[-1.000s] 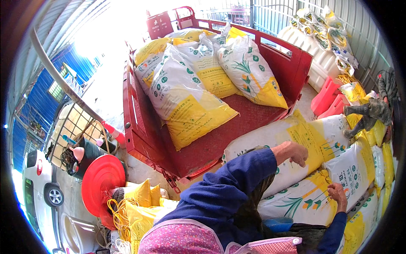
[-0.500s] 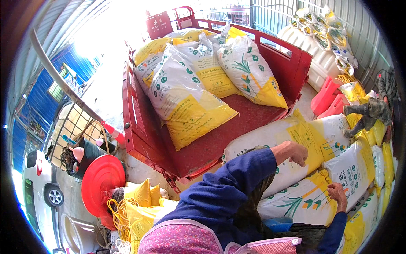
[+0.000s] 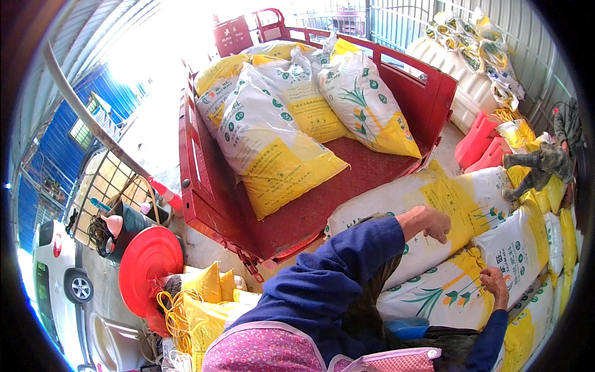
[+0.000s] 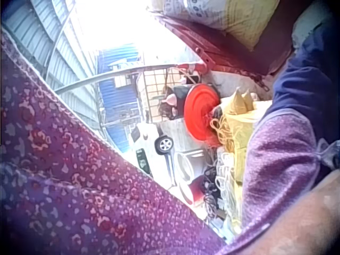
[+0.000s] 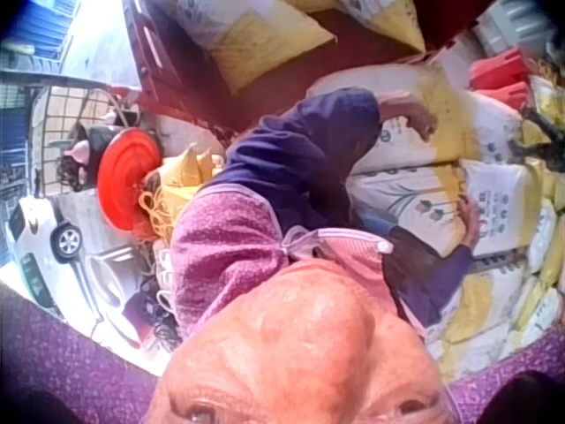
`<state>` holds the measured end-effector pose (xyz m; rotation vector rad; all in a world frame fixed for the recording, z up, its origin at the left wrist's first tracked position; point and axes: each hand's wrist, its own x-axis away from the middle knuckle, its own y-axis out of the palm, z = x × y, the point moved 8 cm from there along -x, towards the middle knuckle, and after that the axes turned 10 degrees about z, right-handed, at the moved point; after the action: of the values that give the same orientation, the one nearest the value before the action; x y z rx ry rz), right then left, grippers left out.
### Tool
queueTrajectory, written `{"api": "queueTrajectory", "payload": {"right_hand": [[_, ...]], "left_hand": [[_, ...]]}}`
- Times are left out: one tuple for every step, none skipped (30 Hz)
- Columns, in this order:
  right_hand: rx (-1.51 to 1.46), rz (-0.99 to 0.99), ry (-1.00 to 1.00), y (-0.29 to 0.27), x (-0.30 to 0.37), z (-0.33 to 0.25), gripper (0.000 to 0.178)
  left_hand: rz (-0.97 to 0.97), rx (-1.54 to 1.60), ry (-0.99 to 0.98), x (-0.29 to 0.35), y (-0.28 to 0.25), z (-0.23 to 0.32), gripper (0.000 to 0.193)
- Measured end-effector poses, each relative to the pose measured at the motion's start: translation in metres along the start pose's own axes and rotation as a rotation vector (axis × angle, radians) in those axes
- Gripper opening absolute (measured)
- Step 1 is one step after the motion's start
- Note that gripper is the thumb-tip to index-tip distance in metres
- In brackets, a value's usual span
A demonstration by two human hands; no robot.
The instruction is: The person organizes and stacks large bags of fertilizer inside the bed of a red truck, moving them by hand.
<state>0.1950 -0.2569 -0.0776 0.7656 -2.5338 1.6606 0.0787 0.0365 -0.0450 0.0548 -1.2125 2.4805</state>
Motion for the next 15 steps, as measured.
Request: {"api": "queueTrajectory", "payload": {"right_hand": [[0.0,0.001,0.002,0.0,0.0,0.002,0.033],[-0.009,0.018,0.009,0.0,0.0,0.005,0.034],[-0.019,0.035,0.012,0.0,-0.001,0.005,0.034],[-0.019,0.034,0.011,0.0,-0.001,0.005,0.034],[-0.015,0.03,-0.003,-0.001,-0.001,0.003,0.034],[-0.01,0.028,-0.016,-0.001,-0.001,0.003,0.034],[-0.01,0.028,-0.016,-0.001,-0.002,0.003,0.034],[-0.018,0.007,-0.01,0.0,-0.002,0.003,0.034],[-0.026,-0.014,-0.005,0.002,-0.003,0.004,0.034],[-0.027,-0.014,-0.004,0.002,-0.003,0.005,0.034],[-0.027,-0.014,-0.006,0.002,-0.004,0.006,0.034],[-0.026,-0.013,-0.008,0.002,-0.004,0.007,0.034],[-0.026,-0.011,-0.007,0.002,-0.004,0.01,0.034],[-0.008,0.018,-0.012,0.001,-0.005,0.014,0.034],[0.009,0.044,-0.017,0.001,-0.004,0.011,0.034]], "left_hand": [[-0.035,-0.007,-0.018,0.001,0.001,0.0,0.046],[-0.036,-0.006,-0.016,0.002,0.001,0.002,0.046],[-0.018,-0.022,-0.006,0.002,0.0,0.002,0.046],[0.0,-0.037,0.003,0.002,-0.001,0.002,0.046],[0.001,-0.037,0.001,0.003,0.0,0.001,0.046],[0.004,-0.035,-0.003,0.003,0.0,0.0,0.047],[0.007,-0.032,-0.008,0.003,-0.001,0.0,0.047],[0.006,-0.033,-0.008,0.003,-0.001,0.0,0.047],[0.0,-0.034,-0.009,0.003,-0.001,0.0,0.047],[-0.007,-0.035,-0.011,0.002,0.0,0.0,0.048],[-0.007,-0.036,-0.011,0.002,0.0,0.0,0.048],[-0.008,-0.03,-0.016,0.001,0.001,0.0,0.048],[-0.01,-0.024,-0.02,0.001,0.001,-0.001,0.048],[-0.009,-0.024,-0.018,-0.001,0.001,-0.001,0.048],[-0.015,-0.022,-0.027,-0.001,0.002,-0.003,0.048]]}}
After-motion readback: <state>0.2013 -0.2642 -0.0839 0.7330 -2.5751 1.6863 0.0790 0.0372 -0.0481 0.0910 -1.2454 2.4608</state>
